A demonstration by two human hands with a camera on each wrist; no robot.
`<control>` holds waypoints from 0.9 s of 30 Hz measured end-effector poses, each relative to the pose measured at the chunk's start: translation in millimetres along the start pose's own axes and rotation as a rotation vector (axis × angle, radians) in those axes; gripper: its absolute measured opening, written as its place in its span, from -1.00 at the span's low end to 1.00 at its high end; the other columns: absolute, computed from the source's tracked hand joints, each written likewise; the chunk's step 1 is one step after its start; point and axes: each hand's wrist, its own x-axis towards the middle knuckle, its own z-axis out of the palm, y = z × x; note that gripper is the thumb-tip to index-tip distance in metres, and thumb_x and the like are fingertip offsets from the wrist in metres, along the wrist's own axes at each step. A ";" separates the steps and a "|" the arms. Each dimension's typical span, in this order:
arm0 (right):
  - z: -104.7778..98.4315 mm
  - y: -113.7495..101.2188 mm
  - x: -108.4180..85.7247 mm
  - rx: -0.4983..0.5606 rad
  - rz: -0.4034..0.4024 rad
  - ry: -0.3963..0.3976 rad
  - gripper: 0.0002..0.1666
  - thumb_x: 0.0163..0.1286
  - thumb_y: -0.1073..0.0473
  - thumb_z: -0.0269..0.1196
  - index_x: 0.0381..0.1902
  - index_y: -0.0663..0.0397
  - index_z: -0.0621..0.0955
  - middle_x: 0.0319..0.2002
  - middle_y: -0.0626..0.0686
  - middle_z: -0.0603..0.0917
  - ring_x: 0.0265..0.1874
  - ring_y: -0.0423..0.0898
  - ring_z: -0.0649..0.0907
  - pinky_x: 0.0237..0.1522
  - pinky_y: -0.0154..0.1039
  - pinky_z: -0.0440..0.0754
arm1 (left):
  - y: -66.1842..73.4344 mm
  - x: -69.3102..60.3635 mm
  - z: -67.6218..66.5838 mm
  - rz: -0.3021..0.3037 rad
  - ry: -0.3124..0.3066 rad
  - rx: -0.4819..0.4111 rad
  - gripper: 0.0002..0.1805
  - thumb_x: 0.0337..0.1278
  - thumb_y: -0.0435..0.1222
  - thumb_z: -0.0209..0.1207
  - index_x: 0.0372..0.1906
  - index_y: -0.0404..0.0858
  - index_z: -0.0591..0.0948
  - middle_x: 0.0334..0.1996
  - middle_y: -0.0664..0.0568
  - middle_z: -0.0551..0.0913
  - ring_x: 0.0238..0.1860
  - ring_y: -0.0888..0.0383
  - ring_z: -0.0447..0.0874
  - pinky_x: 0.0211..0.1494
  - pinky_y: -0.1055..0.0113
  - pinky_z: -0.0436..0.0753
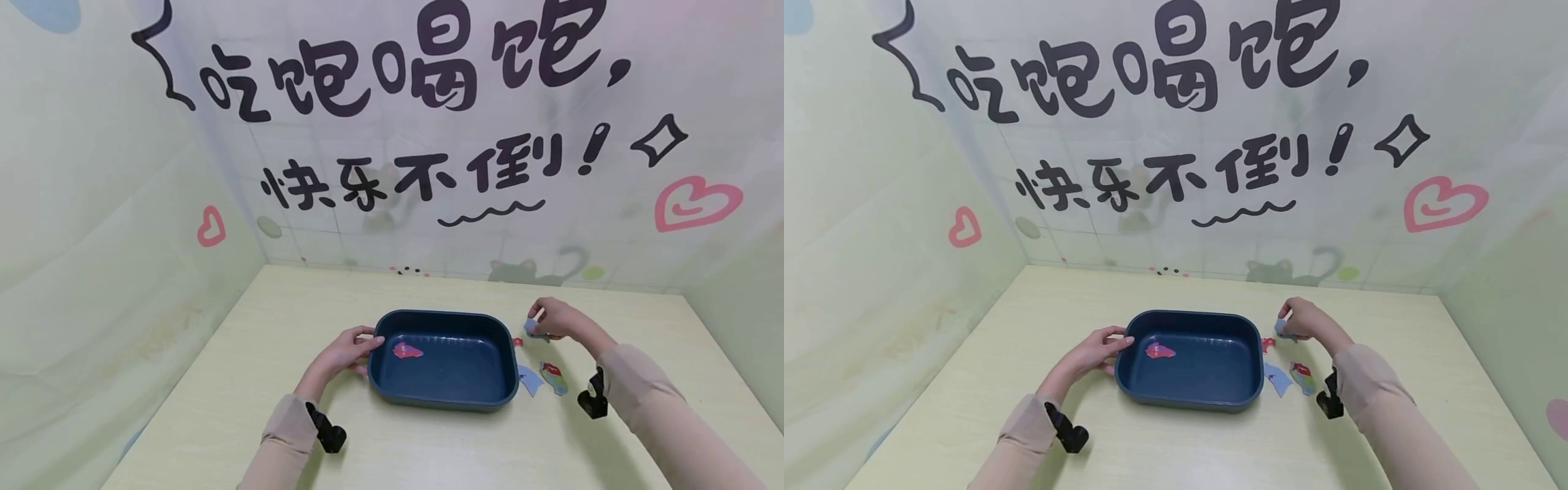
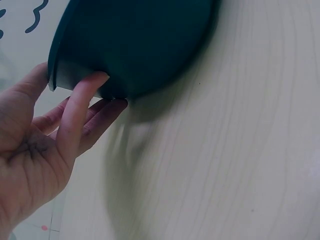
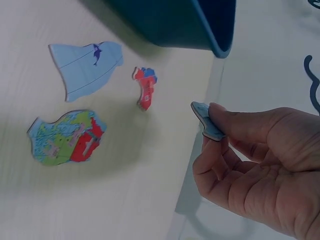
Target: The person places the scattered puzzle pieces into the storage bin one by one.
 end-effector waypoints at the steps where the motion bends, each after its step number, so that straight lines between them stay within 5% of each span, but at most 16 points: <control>1: -0.1 -2.1 0.0 -0.001 -0.002 0.000 -0.74 0.15 0.38 0.21 -0.21 0.36 0.41 -0.40 0.16 0.47 -0.57 -0.16 0.42 -0.60 -0.40 0.44 | -0.1 0.2 0.0 0.002 0.000 0.001 -0.38 0.11 0.00 0.15 0.21 -0.25 0.35 -0.06 -0.14 0.61 -0.27 0.14 0.65 -0.56 0.36 0.62; 27: 14.8 -50.6 4.5 -0.056 -0.177 -0.032 -0.80 0.20 0.40 0.17 -0.19 0.27 0.47 -0.41 0.13 0.48 -0.56 -0.12 0.46 -0.52 -0.34 0.47 | 2.3 0.1 -1.0 -0.002 -0.006 0.010 -0.33 0.08 0.02 0.16 0.21 -0.27 0.34 -0.05 -0.15 0.60 -0.22 0.12 0.65 -0.50 0.32 0.65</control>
